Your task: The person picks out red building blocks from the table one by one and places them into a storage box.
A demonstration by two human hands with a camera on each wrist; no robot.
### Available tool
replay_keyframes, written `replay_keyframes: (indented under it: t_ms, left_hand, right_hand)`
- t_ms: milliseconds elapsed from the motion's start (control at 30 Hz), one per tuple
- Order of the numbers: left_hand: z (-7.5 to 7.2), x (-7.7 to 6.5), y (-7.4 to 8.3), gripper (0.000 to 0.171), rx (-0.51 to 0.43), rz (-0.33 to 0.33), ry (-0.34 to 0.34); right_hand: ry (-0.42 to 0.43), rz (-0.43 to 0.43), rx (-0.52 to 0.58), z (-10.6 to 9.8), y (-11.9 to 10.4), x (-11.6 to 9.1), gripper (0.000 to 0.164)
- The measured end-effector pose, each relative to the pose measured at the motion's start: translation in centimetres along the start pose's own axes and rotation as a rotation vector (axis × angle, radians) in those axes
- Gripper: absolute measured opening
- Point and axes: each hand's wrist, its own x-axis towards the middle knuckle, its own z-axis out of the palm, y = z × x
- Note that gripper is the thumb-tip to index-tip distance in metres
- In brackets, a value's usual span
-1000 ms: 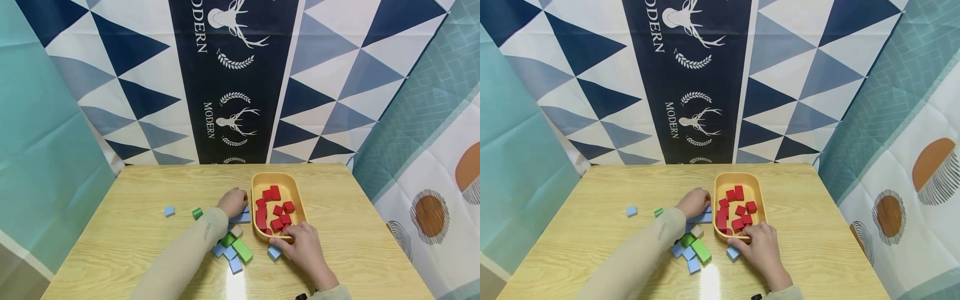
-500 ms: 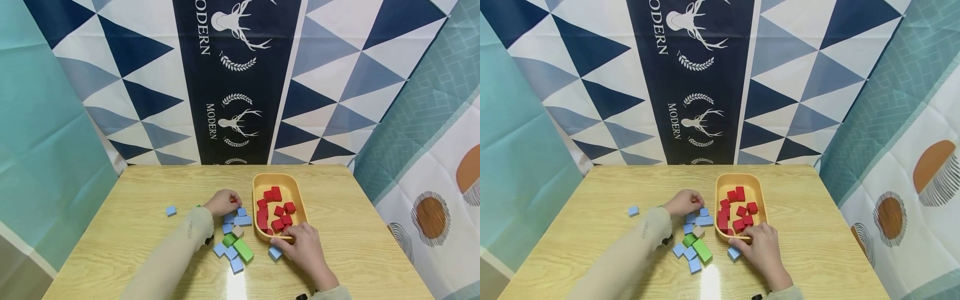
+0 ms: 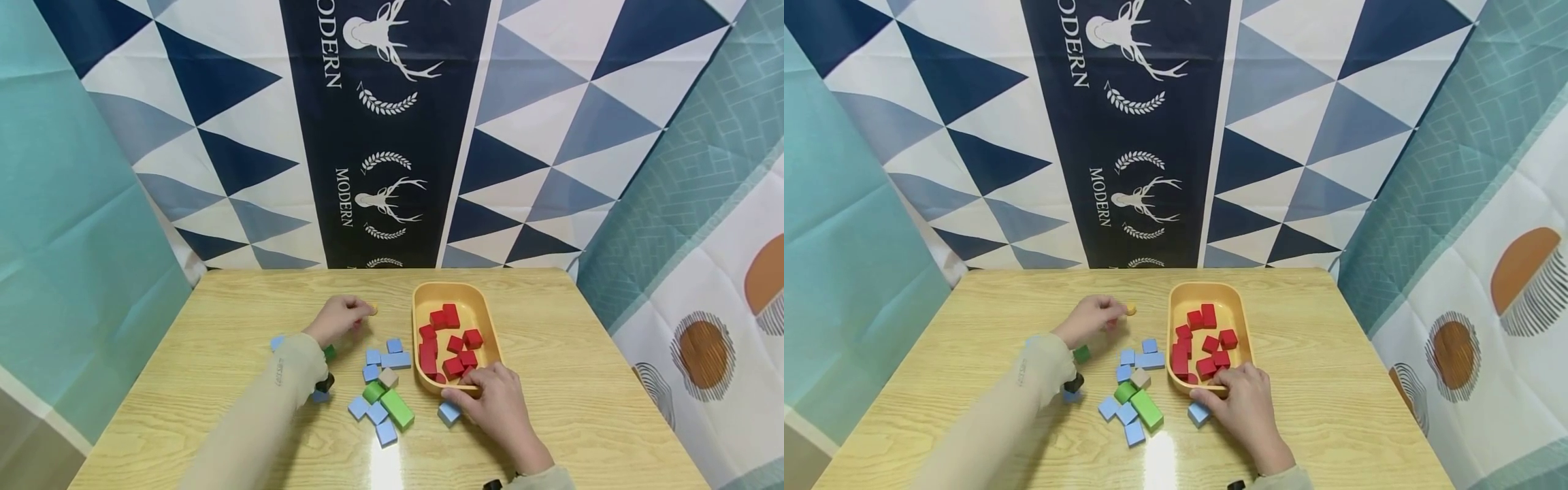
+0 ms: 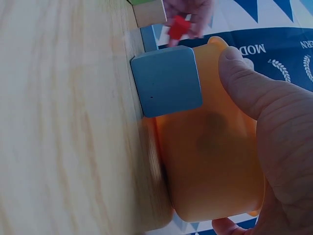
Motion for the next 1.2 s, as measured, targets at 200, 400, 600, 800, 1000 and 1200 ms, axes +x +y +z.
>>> replay_keyframes:
  t_ms: [200, 400, 600, 800, 1000, 1200]
  left_hand:
    - [-1.5, 0.7, 2.1, 0.029, -0.001, 0.094, 0.284]
    - [1.3, -0.1, 4.7, 0.033, 0.027, 0.179, 0.290]
    - [6.7, -2.0, 8.4, 0.051, 0.104, 0.277, 0.026]
    - [7.7, -3.1, 8.2, 0.056, 0.133, 0.265, -0.027]
    - [3.5, -4.0, 4.3, 0.047, 0.161, 0.297, 0.091]
    - [-2.8, -6.8, -0.9, 0.043, 0.200, 0.249, 0.236]
  right_hand:
    - [0.008, -0.015, 0.009, 0.2, 0.0, -0.1, 0.038]
    - [0.014, -0.016, 0.008, -0.1, 0.2, -0.3, 0.038]
    - [0.036, -0.024, 0.020, -0.2, 0.1, 0.0, 0.036]
    - [0.024, -0.040, 0.026, 0.5, -0.1, 0.1, 0.036]
    - [0.018, -0.011, 0.013, 0.6, -0.5, 0.1, 0.038]
    - [-0.018, 0.043, -0.010, -0.2, 0.2, 0.3, 0.040]
